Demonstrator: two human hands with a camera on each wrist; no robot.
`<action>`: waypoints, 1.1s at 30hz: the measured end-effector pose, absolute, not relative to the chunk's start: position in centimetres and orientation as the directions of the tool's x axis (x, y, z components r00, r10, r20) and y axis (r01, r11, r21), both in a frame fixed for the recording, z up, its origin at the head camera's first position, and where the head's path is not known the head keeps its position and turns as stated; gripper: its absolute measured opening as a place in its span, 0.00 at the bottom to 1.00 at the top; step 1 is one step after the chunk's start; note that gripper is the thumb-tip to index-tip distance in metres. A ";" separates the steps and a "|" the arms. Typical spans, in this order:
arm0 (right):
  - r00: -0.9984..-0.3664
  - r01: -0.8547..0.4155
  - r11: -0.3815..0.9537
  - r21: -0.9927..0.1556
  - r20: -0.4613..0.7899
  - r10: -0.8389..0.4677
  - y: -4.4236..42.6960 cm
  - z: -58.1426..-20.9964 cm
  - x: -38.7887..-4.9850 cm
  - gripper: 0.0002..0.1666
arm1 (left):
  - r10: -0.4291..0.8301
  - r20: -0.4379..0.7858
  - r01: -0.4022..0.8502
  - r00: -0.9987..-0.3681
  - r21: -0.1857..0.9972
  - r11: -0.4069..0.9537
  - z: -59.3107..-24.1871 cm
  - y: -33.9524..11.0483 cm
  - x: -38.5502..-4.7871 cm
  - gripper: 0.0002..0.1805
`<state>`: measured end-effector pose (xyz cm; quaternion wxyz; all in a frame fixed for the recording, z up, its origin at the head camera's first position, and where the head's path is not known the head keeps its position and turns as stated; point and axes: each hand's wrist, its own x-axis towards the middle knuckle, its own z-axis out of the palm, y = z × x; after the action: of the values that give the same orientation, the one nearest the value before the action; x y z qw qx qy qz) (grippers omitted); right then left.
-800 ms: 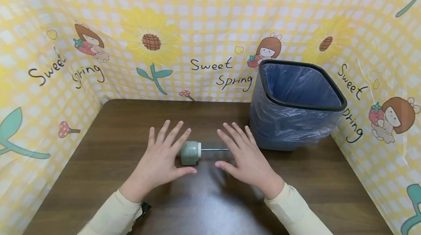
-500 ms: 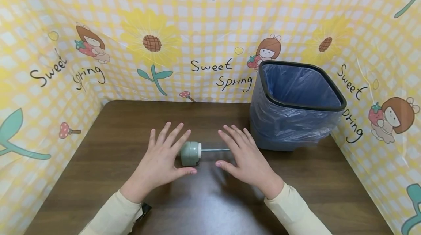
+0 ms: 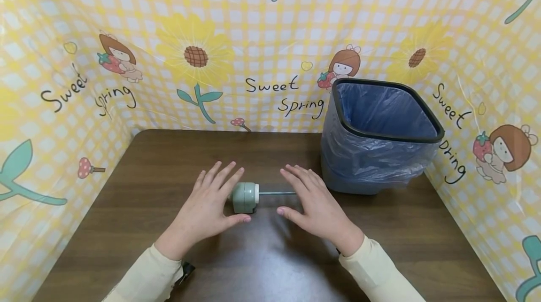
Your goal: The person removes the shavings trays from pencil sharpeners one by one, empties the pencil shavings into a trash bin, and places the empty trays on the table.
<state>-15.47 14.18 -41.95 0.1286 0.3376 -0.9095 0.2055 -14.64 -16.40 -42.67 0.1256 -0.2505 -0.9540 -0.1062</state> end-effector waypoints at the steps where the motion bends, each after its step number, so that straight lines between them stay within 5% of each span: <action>1: -0.738 -0.668 0.685 -0.290 0.373 -0.561 14.2 -42.0 -15.5 0.51 | 0.452 0.292 0.505 -0.843 0.142 0.851 -42.7 -16.4 -14.7 0.62; 33: -0.759 -0.643 0.689 -0.335 0.397 -0.516 14.1 -42.6 -15.7 0.46 | 0.431 0.204 0.477 -0.879 0.337 0.812 -44.4 -16.6 -16.4 0.58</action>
<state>-15.65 14.05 -42.56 0.1369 0.3189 -0.9086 0.2325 -16.36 -16.61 -44.44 0.0591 -0.2390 -0.9499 -0.1923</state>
